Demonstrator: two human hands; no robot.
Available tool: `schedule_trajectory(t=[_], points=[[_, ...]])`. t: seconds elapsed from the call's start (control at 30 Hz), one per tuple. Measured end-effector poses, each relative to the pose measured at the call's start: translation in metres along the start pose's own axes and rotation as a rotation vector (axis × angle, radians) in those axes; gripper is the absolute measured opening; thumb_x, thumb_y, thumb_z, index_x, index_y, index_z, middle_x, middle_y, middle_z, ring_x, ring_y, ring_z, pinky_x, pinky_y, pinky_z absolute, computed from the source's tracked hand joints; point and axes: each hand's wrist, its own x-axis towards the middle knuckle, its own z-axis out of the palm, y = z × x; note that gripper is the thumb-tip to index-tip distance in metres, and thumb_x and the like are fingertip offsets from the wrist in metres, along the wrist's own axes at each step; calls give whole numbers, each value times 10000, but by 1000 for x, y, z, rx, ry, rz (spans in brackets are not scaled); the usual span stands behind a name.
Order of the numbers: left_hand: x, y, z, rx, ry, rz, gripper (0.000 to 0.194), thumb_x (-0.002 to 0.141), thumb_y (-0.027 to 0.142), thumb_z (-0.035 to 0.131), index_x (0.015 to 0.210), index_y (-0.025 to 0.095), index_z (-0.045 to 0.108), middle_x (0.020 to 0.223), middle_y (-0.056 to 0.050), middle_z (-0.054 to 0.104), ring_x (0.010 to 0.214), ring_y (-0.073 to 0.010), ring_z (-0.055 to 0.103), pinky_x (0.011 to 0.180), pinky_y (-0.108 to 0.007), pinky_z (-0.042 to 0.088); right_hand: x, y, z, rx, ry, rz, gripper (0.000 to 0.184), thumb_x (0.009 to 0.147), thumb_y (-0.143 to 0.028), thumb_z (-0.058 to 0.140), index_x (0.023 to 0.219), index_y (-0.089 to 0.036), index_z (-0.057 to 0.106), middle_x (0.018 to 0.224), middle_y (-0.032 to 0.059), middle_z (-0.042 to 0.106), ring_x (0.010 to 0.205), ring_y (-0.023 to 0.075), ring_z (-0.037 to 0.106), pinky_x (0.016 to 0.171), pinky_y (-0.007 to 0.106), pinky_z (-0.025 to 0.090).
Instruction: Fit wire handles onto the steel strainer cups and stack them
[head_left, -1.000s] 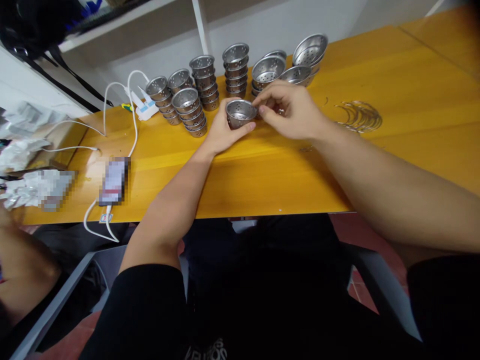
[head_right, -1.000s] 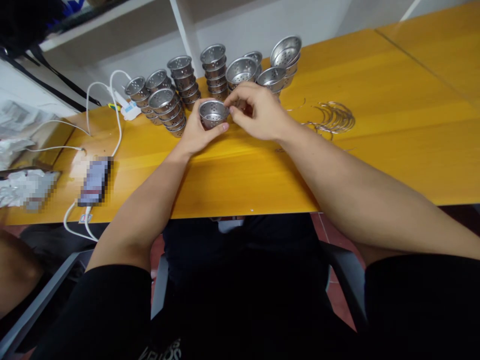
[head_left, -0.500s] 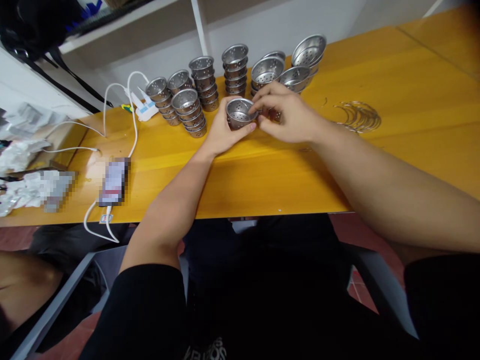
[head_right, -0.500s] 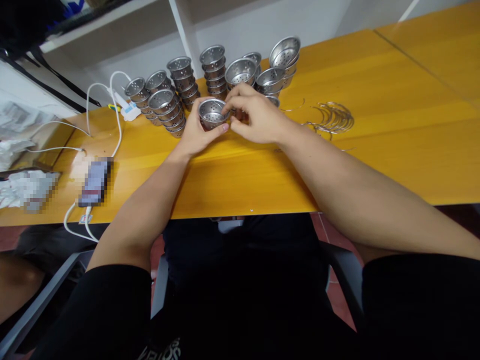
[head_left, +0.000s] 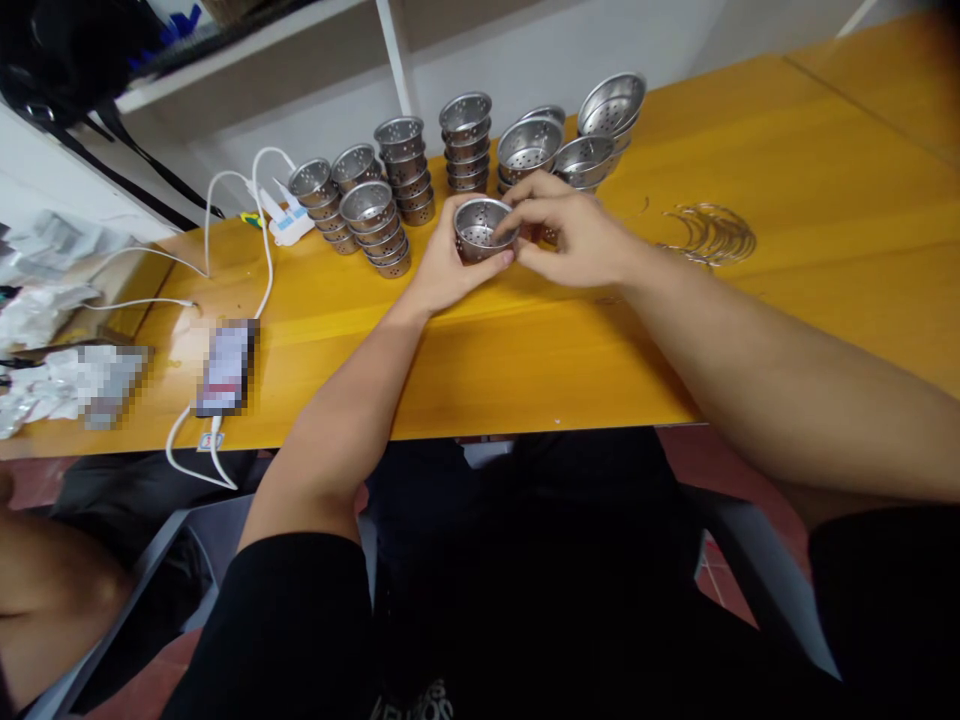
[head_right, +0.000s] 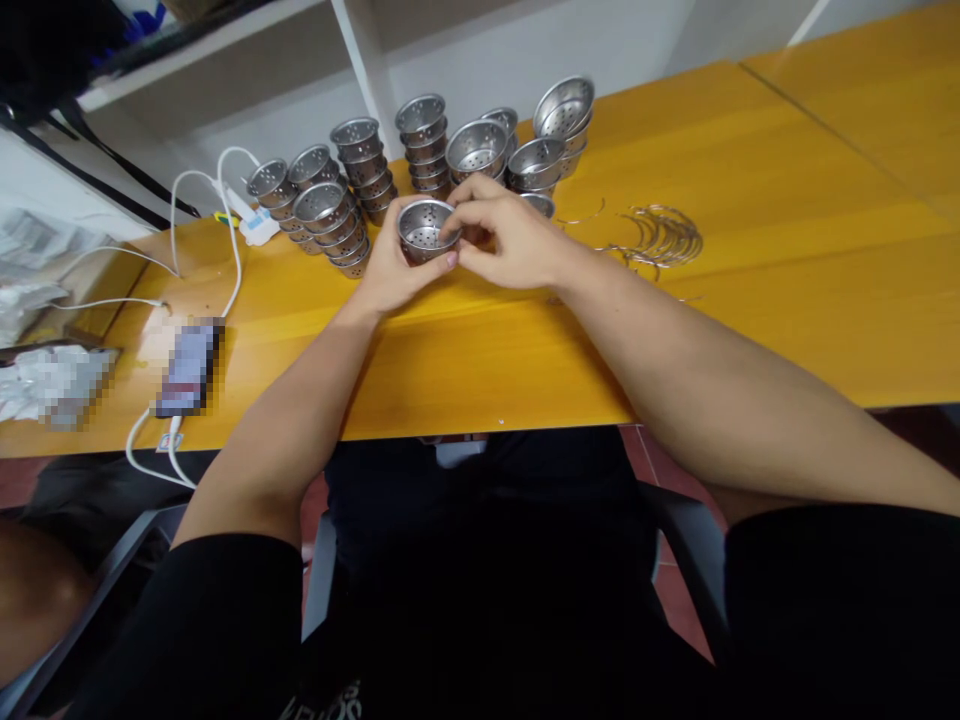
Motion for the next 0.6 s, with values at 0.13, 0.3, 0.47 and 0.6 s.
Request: schedule_trajectory(t=[0.13,0.3,0.47,0.6], points=[[0,0,2,-55,1,-42,1174,815,1020,754,1679,318,379,1566,-153,602,1441,-317,711,1244,-588,598,1,-8,-23,3,52,-15,419,922,-710,901,956,-306,792,1311,144,709,1091,319,646,896,481,617],[-1,-8,-7,-137,52,-127,1056,841,986,775,1651,385,459,1540,-149,635,1292,-298,768,1143,-567,672,-3,15,-79,-98,133,-22,602,906,-859,879,816,-280,745,966,149,716,857,250,636,715,459,531],[1,-18,-10,-150,142,-139,996,833,1005,767,1581,393,525,1494,-138,661,1200,-278,765,1042,-532,704,-14,59,-116,-206,25,162,345,841,-512,1056,814,-235,851,817,74,760,687,139,641,613,366,468],[2,-14,-11,-97,171,-92,1010,823,1020,758,1556,362,533,1482,-149,667,1193,-287,751,1042,-548,691,-16,72,-114,-348,-47,265,247,770,-188,1092,930,-200,905,907,69,812,687,103,674,632,284,513]])
